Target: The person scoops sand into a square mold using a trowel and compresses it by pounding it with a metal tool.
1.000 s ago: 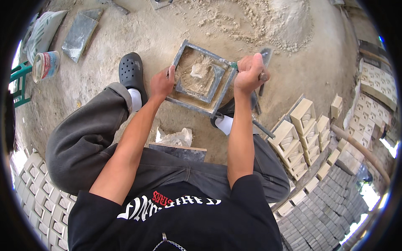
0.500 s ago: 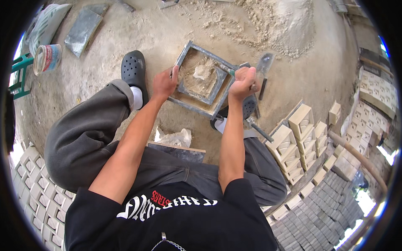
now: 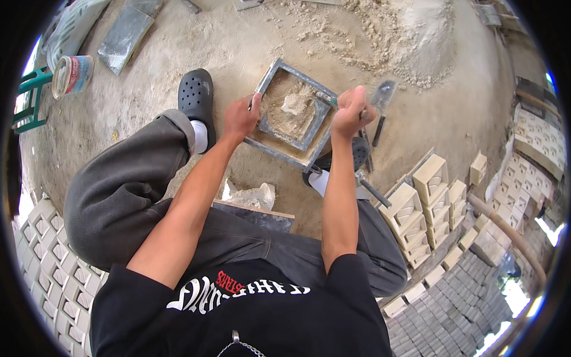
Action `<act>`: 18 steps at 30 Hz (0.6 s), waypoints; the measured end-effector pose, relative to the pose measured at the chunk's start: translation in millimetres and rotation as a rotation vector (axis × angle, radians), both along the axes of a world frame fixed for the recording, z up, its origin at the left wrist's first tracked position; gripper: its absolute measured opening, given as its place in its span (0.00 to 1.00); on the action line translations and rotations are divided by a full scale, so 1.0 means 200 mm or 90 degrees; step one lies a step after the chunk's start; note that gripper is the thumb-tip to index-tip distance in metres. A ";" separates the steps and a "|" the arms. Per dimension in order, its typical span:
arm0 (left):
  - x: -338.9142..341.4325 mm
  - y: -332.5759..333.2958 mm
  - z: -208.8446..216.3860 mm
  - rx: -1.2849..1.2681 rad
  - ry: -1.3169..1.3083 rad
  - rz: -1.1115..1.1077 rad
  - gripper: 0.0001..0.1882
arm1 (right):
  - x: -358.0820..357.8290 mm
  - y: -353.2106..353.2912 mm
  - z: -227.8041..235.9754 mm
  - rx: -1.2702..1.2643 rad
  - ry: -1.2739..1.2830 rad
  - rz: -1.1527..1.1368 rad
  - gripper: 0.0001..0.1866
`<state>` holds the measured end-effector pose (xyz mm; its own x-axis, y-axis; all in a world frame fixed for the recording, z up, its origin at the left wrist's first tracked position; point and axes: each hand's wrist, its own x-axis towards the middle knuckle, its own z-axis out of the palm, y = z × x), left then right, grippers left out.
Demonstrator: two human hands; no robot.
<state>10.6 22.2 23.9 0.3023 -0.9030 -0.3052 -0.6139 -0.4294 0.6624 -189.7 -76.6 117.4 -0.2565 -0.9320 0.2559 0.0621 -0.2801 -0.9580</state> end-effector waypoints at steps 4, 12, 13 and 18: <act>0.00 -0.01 0.04 0.012 -0.013 -0.004 0.23 | 0.00 -0.01 0.08 0.014 -0.084 -0.017 0.27; 0.01 0.00 0.04 0.005 -0.005 0.020 0.24 | 0.10 -0.04 0.20 -0.004 -0.022 0.070 0.26; 0.01 -0.01 0.04 0.005 -0.005 0.025 0.24 | 0.10 -0.03 0.16 -0.010 -0.034 0.035 0.26; -0.01 0.00 0.00 0.004 -0.004 -0.003 0.24 | 0.12 -0.01 -0.01 0.051 -0.013 0.003 0.27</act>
